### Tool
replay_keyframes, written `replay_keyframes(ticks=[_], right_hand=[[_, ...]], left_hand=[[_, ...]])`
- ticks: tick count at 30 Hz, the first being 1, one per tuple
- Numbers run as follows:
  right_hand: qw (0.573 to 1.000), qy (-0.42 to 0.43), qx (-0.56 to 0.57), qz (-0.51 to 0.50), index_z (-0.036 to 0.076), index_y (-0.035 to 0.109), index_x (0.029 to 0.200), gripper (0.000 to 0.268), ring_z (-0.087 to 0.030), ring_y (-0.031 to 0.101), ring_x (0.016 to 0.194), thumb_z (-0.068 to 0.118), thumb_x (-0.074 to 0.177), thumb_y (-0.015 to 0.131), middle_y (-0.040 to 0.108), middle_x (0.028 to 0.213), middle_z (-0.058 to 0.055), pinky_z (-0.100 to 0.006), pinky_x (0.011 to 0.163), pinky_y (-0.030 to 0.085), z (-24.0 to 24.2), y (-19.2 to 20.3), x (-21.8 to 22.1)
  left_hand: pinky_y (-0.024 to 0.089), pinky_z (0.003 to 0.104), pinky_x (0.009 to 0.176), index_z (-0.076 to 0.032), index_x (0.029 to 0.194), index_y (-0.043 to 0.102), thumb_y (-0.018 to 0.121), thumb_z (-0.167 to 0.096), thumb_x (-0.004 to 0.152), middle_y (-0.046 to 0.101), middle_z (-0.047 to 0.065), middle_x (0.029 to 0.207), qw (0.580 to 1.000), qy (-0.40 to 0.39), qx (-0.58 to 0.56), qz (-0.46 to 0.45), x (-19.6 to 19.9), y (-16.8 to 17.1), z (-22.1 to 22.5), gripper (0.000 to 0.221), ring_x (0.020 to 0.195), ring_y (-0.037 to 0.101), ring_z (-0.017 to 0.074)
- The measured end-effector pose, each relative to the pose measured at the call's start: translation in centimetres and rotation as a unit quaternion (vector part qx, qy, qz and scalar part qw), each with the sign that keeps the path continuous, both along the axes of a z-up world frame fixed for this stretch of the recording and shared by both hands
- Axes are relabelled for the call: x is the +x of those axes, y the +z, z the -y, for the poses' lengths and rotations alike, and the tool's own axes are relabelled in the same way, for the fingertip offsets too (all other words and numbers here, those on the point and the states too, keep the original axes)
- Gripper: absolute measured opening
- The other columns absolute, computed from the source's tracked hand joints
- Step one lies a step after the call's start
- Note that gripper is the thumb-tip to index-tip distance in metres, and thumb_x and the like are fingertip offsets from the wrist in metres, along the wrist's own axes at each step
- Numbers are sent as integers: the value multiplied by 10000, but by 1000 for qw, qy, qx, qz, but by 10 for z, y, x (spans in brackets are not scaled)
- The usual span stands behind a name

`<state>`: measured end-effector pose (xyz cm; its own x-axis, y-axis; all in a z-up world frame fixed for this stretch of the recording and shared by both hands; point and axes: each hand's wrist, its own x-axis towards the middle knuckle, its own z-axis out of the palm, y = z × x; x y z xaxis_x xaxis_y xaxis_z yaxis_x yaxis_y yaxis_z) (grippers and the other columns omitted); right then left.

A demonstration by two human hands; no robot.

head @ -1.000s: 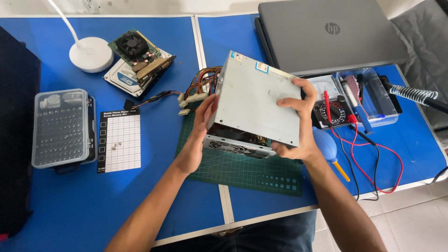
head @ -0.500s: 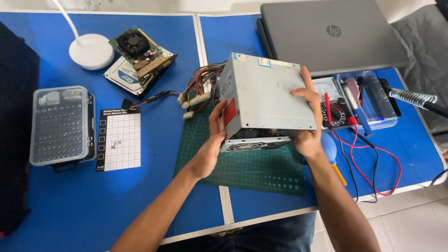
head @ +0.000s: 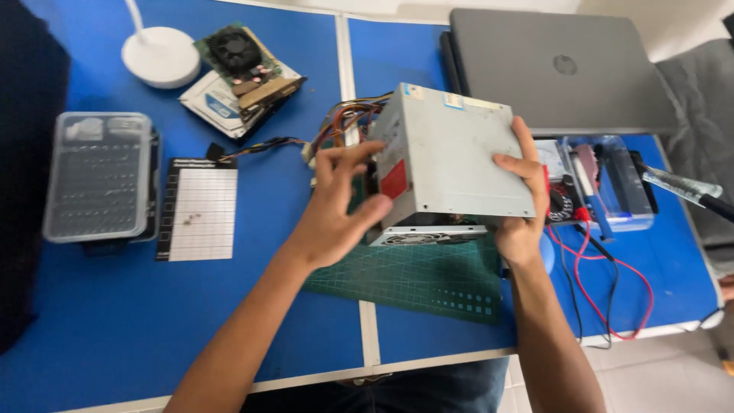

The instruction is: Assembling the metal casing of a computer power supply unit on a repair bench.

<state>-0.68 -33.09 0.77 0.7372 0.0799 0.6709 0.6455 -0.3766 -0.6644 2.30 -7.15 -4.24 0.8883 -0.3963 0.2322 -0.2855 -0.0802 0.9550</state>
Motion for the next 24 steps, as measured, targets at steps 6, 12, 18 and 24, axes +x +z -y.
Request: replay_keyframes(ticks=[6,12,18,24], right_hand=[[1000,8,9,12,-2,547,1229,506,-482,342,1549,472,1093,437,281,1675,-294,-556,1260,301,8,-12,6],[999,13,36,11,5,572,1187,374,-471,376,1527,354,1107,465,294,1664,-286,-570,1241,341,-1,-3,1],[998,30,55,5,22,555,1223,351,-422,375,1541,346,1119,470,272,1676,-253,-586,1244,333,-2,-2,3],[999,32,31,5,18,581,1222,402,-435,351,1544,387,1098,480,278,1670,-257,-588,1257,295,3,-4,4]], left_hand=[[150,830,1174,-420,1594,417,578,-815,922,-31,201,1722,990,-20,-22,138,9,39,22,796,1569,-82,627],[294,684,1217,-378,1419,479,545,-749,952,-25,156,1709,980,-37,-80,176,20,19,31,600,1581,118,552],[388,654,1168,-380,1403,451,473,-917,869,-36,155,1693,976,-1,-98,194,27,-1,49,757,1538,196,573],[388,614,1187,-369,1337,513,405,-955,830,69,133,1662,967,30,-73,244,40,-16,46,782,1524,276,527]])
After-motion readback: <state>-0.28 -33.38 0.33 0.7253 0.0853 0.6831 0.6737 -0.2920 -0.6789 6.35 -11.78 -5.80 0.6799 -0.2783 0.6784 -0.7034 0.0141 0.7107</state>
